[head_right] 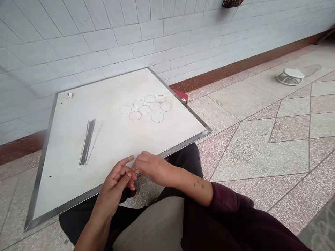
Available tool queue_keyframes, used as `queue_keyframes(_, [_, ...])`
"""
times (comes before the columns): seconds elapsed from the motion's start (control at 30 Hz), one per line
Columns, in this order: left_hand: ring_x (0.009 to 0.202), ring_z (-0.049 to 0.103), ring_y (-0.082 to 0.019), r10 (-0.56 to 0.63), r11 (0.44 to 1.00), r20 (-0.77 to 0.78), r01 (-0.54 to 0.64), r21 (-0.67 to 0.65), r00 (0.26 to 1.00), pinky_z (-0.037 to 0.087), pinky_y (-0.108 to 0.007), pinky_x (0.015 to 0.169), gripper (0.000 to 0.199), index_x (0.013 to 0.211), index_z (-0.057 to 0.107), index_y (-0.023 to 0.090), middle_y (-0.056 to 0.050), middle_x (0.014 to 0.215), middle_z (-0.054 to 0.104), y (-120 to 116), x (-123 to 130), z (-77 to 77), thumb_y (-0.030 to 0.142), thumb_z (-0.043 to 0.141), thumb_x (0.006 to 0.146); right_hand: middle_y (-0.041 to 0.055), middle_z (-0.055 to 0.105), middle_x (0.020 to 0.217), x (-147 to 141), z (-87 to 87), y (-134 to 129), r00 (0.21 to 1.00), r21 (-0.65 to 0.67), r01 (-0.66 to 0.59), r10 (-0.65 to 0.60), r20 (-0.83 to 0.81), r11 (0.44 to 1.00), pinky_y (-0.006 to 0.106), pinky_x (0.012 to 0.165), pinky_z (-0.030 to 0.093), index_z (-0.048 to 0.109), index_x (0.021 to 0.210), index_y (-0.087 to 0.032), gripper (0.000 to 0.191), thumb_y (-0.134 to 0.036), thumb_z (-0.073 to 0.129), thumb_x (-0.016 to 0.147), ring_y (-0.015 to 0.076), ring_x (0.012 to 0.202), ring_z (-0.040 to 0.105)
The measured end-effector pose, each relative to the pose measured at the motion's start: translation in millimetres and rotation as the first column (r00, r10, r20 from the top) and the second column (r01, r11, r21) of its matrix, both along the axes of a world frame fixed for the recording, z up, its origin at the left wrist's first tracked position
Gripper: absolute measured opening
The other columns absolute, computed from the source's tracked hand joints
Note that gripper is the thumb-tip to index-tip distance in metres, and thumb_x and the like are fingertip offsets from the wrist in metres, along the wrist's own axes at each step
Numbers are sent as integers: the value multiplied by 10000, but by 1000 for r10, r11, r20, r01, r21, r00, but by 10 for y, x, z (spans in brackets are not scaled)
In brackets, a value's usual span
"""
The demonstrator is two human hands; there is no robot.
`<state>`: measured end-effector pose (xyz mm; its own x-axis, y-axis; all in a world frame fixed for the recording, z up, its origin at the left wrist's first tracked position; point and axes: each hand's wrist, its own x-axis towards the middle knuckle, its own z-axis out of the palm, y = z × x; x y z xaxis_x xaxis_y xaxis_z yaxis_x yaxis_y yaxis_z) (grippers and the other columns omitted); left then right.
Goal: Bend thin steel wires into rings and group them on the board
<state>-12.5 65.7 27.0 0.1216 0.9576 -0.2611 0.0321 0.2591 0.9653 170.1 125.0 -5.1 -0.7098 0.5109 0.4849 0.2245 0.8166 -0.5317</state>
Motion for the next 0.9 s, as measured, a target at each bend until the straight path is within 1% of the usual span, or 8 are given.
queue_keyframes(0.13, [594,553,-134,13,1000,-19,-13,-12,1000,499,-305,618,490,1365,532,231,33,772,616,-2,26,13,328,594,889,47,603,876,5,1,0,1000,30,-18,17,22,999,281,734,478,562,921,-173,165,-81,445,993,161,814,475])
queue_keyframes(0.33, [577,537,-133,36,999,-44,-38,-36,998,500,-300,600,527,1377,516,230,43,741,605,26,15,-27,277,597,859,66,595,917,2,-10,-25,999,-39,6,-8,-41,999,274,760,513,594,1004,-170,149,-212,455,1038,164,887,536])
queue_keyframes(0.43, [580,543,-136,53,997,-11,-54,-59,999,507,-303,603,531,1377,502,223,39,746,609,39,27,-33,325,611,868,53,606,874,-2,-57,-2,999,30,0,1,-48,1000,299,781,513,593,982,-173,144,-229,470,1034,165,851,542])
queue_keyframes(0.5, [607,555,-140,76,995,36,-73,-65,996,521,-316,643,530,1382,487,218,30,772,619,40,52,-21,347,607,882,44,612,840,2,-92,29,999,94,8,-3,-50,996,310,776,506,586,966,-177,139,-238,479,1031,163,807,530])
queue_keyframes(0.57, [642,562,-144,86,995,83,-81,-60,993,530,-329,688,529,1383,481,213,19,804,629,37,77,-7,349,607,888,42,618,828,16,-117,61,997,115,29,-21,-67,993,306,759,501,580,966,-177,130,-243,487,1028,159,777,521])
queue_keyframes(0.67, [616,527,-133,82,996,112,-77,-54,990,515,-309,655,520,1369,499,206,15,808,630,38,96,-2,340,616,880,44,619,835,49,-131,93,997,80,44,-39,-68,996,296,753,499,576,976,-180,119,-238,484,1025,158,784,525])
queue_keyframes(0.77, [573,488,-121,74,996,92,-69,-59,993,477,-280,586,498,1350,525,204,17,794,629,55,88,-25,332,615,878,47,633,865,79,-129,106,998,40,11,-8,-66,999,299,788,500,573,991,-187,94,-222,490,1019,162,828,532])
queue_keyframes(0.9, [546,493,-119,36,997,50,-32,-69,998,462,-281,562,502,1345,545,221,20,792,637,86,72,-61,317,628,859,48,642,871,96,-130,128,999,27,-30,31,-42,999,311,814,494,569,983,-191,89,-211,490,1020,162,826,530])
